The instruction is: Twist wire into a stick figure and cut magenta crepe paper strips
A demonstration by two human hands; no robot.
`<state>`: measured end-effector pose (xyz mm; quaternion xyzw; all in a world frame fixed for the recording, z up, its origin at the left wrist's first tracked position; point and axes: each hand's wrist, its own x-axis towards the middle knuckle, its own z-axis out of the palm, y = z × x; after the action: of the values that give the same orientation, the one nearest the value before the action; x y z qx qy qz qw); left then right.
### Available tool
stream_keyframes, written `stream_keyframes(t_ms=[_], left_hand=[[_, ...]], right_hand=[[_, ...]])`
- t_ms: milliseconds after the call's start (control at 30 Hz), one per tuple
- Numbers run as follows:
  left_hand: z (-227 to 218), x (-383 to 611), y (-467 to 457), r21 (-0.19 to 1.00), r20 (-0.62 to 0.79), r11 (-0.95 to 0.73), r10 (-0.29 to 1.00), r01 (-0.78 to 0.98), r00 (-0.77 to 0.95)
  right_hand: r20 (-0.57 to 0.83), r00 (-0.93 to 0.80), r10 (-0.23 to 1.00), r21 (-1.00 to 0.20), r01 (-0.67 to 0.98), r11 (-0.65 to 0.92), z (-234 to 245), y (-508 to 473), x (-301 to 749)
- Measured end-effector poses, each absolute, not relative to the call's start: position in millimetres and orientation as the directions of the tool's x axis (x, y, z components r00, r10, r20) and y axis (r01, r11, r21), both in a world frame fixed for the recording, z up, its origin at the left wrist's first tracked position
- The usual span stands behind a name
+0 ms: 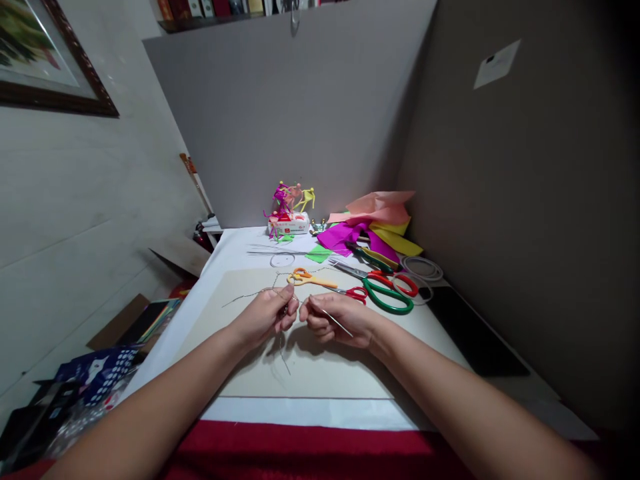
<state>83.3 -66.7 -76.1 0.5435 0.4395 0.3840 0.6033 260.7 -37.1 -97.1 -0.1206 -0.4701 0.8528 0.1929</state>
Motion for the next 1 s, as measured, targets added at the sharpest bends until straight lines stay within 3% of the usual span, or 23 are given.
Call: stream_keyframes(t_ms=[100, 200, 233, 300, 400, 467, 533, 600, 633, 700, 767, 933, 1000], left_hand=[[-74.6, 79.9, -67.9, 0.995, -0.100, 0.093, 0.946, 0.037, 0.309], [-74.3, 79.6, -68.2, 0.996, -0.094, 0.086, 0.953, 0.040, 0.288], [-75.1, 80.0, -67.9, 0.995, -0.096, 0.087, 0.955, 0.043, 0.282], [-77.7, 80.9, -66.7, 0.995, -0.098, 0.088, 0.959, 0.052, 0.265], [-80.0, 81.6, -65.6, 0.995, -0.074, 0.058, 0.970, 0.075, 0.232], [-78.5, 81.2, -66.1, 0.995, -0.049, 0.028, 0.976, 0.098, 0.213], [-74.8, 80.0, -67.9, 0.993, -0.029, 0.003, 0.977, 0.122, 0.213], [-70.2, 78.1, -70.4, 0.991, -0.007, -0.026, 0.969, 0.131, 0.247], [-67.9, 77.0, -71.8, 0.990, 0.005, -0.044, 0.962, 0.135, 0.275], [-64.2, 74.6, -74.2, 0.986, 0.019, -0.074, 0.941, 0.150, 0.337], [-62.3, 72.6, -75.7, 0.981, 0.016, -0.089, 0.922, 0.173, 0.386], [-64.6, 70.1, -74.2, 0.982, 0.017, -0.090, 0.918, 0.166, 0.397], [-66.7, 69.5, -72.4, 0.984, 0.017, -0.084, 0.922, 0.155, 0.388]], right_hand=[[-0.032, -0.832, 0.554, -0.935, -0.171, -0.311, -94.1, -35.5, 261.3], [0.060, -0.699, 0.713, -0.998, -0.016, 0.068, -88.7, -33.8, 262.9], [0.127, -0.653, 0.747, -0.971, 0.074, 0.229, -87.1, -34.3, 263.1], [0.292, -0.579, 0.761, -0.808, 0.276, 0.520, -85.0, -37.6, 262.2], [0.473, -0.528, 0.705, -0.528, 0.471, 0.707, -84.1, -45.8, 258.6], [0.481, -0.501, 0.720, -0.535, 0.483, 0.693, -82.9, -49.1, 257.3], [0.364, -0.519, 0.773, -0.723, 0.366, 0.586, -80.5, -47.5, 259.5], [0.162, -0.651, 0.741, -0.935, 0.139, 0.327, -78.3, -41.3, 265.3], [0.078, -0.742, 0.666, -0.988, 0.033, 0.153, -78.1, -37.5, 268.7], [0.012, -0.862, 0.506, -0.986, -0.093, -0.135, -80.4, -31.3, 273.9], [0.030, -0.888, 0.458, -0.953, -0.163, -0.253, -85.9, -29.5, 274.3], [0.066, -0.898, 0.434, -0.919, -0.224, -0.324, -97.2, -40.5, 262.0], [0.062, -0.881, 0.470, -0.942, -0.207, -0.264, -97.0, -43.1, 259.0]])
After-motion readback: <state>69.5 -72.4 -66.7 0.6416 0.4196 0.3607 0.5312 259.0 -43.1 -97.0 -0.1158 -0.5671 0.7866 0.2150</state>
